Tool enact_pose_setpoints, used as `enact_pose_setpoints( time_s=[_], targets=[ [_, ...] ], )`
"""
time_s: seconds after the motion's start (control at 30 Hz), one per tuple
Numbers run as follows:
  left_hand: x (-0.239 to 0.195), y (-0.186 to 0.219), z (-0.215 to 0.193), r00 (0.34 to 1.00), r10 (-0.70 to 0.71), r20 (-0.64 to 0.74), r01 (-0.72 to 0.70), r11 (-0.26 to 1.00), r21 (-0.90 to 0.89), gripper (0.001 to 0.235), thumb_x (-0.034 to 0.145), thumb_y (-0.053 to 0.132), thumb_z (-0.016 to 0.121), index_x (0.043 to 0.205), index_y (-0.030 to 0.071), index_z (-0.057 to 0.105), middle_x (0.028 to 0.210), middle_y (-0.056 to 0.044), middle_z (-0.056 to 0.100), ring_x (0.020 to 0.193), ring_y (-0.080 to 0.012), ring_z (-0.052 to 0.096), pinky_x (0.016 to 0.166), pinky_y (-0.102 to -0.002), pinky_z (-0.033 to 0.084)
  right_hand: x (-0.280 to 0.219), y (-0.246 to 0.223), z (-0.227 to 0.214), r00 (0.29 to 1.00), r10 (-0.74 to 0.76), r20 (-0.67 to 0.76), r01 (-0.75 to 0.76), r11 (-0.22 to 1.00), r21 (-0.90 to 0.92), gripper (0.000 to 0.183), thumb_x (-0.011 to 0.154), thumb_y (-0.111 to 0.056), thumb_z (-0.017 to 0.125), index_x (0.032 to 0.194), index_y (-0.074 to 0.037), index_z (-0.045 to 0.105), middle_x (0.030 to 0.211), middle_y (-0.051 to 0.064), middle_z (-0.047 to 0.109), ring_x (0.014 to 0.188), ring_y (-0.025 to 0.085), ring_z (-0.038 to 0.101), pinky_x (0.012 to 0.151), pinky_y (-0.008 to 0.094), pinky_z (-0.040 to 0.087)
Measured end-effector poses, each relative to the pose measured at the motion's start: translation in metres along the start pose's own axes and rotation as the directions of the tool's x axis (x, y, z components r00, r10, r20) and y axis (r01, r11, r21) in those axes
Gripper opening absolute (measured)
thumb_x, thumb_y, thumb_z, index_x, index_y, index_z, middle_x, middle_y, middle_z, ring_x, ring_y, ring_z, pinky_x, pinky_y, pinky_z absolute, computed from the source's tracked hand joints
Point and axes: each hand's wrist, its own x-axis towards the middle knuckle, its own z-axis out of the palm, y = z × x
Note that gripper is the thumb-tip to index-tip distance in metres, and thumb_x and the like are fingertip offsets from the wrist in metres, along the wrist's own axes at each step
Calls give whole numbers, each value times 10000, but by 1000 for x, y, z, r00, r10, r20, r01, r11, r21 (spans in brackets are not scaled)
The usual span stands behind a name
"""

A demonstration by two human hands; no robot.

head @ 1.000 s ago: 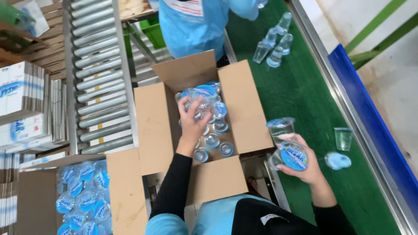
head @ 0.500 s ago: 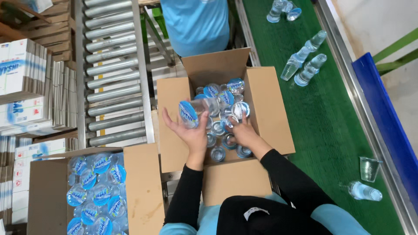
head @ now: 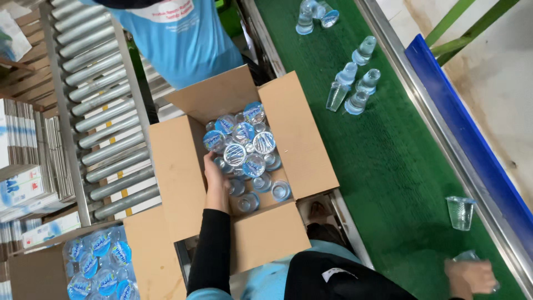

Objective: The person picks up small plastic water bottles from a green conveyor belt and places them into a cardboard box. The person handles the bottles one by one or in small groups, filling the box until it is full.

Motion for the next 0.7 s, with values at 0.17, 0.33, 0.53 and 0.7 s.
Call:
enact_pose_setpoints(
  time_s=[0.17,0.33,0.53,0.7],
  targets=[
    [44,-17,-5,997,-16,70,29,983,-181,454,889,437,543,1249,165,597,1097,-55,694,892,-203,695,649,-320,550,-5,72,48,979,195,-56,-199,978,-69,850,598,-664,900,1232,-113,772,1259,225,459,1046,430,410,789,550,394],
    [32,-29,-4,992,43,117,-31,994,-105,657,899,510,589,1406,96,530,1327,-172,609,1159,-287,638,954,-439,526,-37,-67,26,875,-384,-295,475,563,676,705,667,-250,896,1259,56,667,1236,226,549,1067,338,561,836,404,522],
    [24,-22,7,992,113,47,-108,989,-103,918,883,562,654,1480,-98,427,1441,-365,483,1253,-453,605,1016,-576,530,-184,-330,-196,346,-555,-757,490,-581,650,950,499,-506,950,1276,-108,575,1264,103,490,1188,204,486,1065,311,393],
    [23,-19,-3,996,32,89,-28,999,-42,892,902,529,651,1504,-73,383,1454,-364,486,1286,-458,590,1068,-580,495,-268,-405,-208,-489,-727,-483,567,-685,457,530,619,-408,891,1135,-388,769,873,30,745,769,186,763,776,262,595]
  ],
)
